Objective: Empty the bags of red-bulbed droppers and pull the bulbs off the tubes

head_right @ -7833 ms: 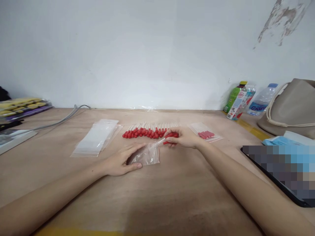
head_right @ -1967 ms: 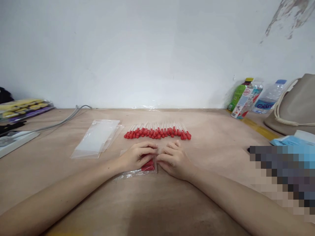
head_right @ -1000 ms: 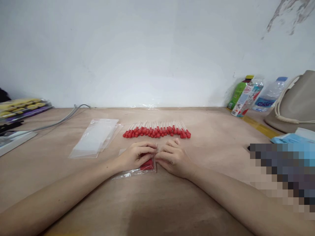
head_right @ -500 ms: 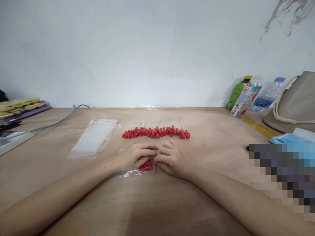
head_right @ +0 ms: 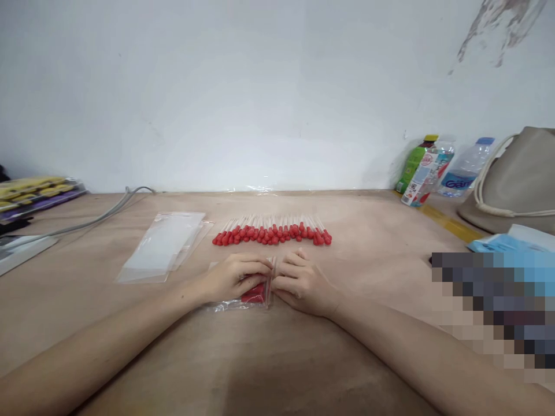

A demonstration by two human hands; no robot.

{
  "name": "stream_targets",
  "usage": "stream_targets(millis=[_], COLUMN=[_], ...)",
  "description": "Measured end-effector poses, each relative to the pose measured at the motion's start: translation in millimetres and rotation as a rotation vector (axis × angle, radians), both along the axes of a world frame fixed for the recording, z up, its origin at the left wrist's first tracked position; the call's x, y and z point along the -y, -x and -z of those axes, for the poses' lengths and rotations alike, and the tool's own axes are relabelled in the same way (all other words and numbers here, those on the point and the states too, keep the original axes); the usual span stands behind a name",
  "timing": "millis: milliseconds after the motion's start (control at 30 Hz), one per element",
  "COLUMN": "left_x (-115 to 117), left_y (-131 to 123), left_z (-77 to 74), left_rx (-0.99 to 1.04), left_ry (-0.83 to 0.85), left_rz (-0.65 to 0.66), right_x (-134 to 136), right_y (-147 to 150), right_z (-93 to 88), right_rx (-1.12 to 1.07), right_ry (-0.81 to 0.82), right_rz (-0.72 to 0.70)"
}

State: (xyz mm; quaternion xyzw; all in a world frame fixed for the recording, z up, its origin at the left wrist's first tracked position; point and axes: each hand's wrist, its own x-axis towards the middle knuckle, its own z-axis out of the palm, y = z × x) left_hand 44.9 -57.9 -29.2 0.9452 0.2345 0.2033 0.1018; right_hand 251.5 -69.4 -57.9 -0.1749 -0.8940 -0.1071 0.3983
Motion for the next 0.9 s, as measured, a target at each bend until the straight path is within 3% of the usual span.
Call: stream_targets(millis=[300,900], left_x=[-2,0], left_y=[-3,-4], left_z=[-7.2,-17.8], left_rx=[-0.122,-0.209], left_ry=[-0.039,-0.109], left_rz=[0.103,0.118], right_x=[1,2], right_y=[1,0], right_z=[-0.4,-2.6], right_rx=[0.011,0.039], right_ry=[-0.015,-0.012], right_rz=[0.0,-0.043])
